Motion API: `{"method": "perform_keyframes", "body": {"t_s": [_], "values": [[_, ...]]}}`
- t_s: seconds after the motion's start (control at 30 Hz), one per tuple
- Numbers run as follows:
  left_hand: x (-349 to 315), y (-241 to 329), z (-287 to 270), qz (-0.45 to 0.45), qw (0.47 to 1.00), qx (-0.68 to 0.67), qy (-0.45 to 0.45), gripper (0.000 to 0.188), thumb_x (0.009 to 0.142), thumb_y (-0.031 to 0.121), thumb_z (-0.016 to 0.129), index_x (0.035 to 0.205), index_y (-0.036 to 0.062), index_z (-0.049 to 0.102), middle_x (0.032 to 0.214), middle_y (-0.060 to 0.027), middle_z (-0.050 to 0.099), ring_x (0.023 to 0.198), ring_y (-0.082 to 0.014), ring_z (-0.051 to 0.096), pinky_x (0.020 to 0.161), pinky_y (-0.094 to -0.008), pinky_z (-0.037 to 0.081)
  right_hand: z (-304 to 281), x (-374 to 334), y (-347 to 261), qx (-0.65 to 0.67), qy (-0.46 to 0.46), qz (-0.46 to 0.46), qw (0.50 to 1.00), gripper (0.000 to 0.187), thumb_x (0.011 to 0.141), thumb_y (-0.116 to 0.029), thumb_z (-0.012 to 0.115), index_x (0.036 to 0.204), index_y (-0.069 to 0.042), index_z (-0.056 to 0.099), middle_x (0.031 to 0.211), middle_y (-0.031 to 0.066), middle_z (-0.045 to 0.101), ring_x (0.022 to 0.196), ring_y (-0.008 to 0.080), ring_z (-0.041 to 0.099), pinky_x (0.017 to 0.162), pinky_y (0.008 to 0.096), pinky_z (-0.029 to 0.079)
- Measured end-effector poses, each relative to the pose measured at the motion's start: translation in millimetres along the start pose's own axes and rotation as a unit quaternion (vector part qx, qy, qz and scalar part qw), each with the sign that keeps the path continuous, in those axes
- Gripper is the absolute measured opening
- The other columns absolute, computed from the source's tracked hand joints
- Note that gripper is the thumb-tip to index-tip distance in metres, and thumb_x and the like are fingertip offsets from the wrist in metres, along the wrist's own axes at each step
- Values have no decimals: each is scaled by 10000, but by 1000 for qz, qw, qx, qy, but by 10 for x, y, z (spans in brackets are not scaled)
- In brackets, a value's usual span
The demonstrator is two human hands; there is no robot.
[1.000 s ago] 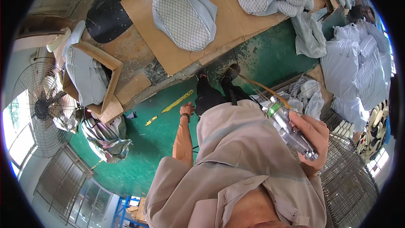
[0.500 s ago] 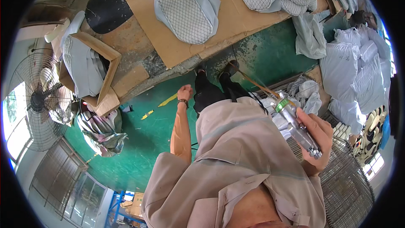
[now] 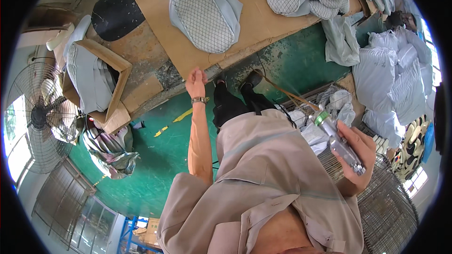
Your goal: Spraying adhesive on shoe components and organizing them on a workbench in a factory setting.
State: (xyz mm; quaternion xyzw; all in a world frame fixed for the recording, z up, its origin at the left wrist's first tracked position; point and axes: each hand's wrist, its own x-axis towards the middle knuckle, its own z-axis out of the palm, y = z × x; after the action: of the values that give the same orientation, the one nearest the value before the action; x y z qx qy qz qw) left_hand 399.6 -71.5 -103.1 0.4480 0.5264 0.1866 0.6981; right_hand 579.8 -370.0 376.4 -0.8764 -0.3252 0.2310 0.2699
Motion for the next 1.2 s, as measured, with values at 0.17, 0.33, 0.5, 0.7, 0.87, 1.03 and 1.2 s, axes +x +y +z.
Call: {"method": "perform_keyframes", "body": {"t_s": [0.17, 0.33, 0.5, 0.7, 0.87, 1.03, 1.2], "values": [[321, 305, 213, 31, 996, -66, 52, 256, 981, 143, 634, 1191, -4, 639, 987, -93, 705, 779, -166, 690, 619, -293, 582, 39, 84, -173, 13, 64, 33, 997, 536, 805, -234, 789, 1218, 84, 667, 969, 173, 703, 824, 245, 673, 782, 317, 494], [307, 401, 255, 27, 991, -102, 84, 230, 963, 91, 636, 1176, 4, 644, 988, -91, 700, 770, -174, 689, 602, -295, 579, 1, 20, -90, 33, 48, -24, 998, 488, 807, -188, 760, 1203, 82, 673, 974, 195, 704, 800, 264, 678, 736, 323, 505], [319, 396, 263, 17, 989, -108, 103, 203, 960, 78, 631, 1150, 8, 648, 972, -87, 695, 739, -161, 670, 573, -298, 575, -51, 5, -95, 46, -12, -28, 998, 543, 771, -291, 729, 1175, 69, 696, 890, 175, 702, 771, 272, 679, 762, 327, 492], [562, 441, 420, -4, 996, -51, 79, 254, 952, 92, 644, 1184, -11, 638, 966, -73, 678, 722, -140, 655, 550, -289, 569, -172, -68, -13, 59, -88, -3, 994, 558, 708, -154, 791, 1219, 46, 689, 1040, 191, 701, 912, 255, 674, 811, 303, 490], [769, 559, 495, -46, 998, 27, 29, 291, 930, 139, 690, 1163, -29, 648, 895, -70, 678, 671, -142, 646, 535, -297, 569, -34, -166, -80, 35, 84, 86, 992, 548, 737, -207, 798, 1213, 41, 694, 1102, 190, 689, 913, 262, 668, 863, 327, 493], [841, 564, 555, -62, 996, 52, 22, 288, 910, 150, 721, 1121, -35, 654, 827, -71, 673, 630, -143, 634, 511, -298, 553, -217, -259, -89, 5, 9, 76, 997, 578, 708, -186, 796, 1224, 48, 686, 1025, 189, 703, 897, 269, 667, 852, 338, 489], [785, 555, 503, -64, 996, 58, 30, 251, 887, 162, 760, 1027, -19, 657, 817, -62, 678, 613, -132, 630, 479, -275, 521, -229, -190, -110, 0, 14, 37, 999, 591, 712, -160, 779, 1243, 72, 661, 970, 189, 694, 833, 269, 671, 786, 332, 500]]}}
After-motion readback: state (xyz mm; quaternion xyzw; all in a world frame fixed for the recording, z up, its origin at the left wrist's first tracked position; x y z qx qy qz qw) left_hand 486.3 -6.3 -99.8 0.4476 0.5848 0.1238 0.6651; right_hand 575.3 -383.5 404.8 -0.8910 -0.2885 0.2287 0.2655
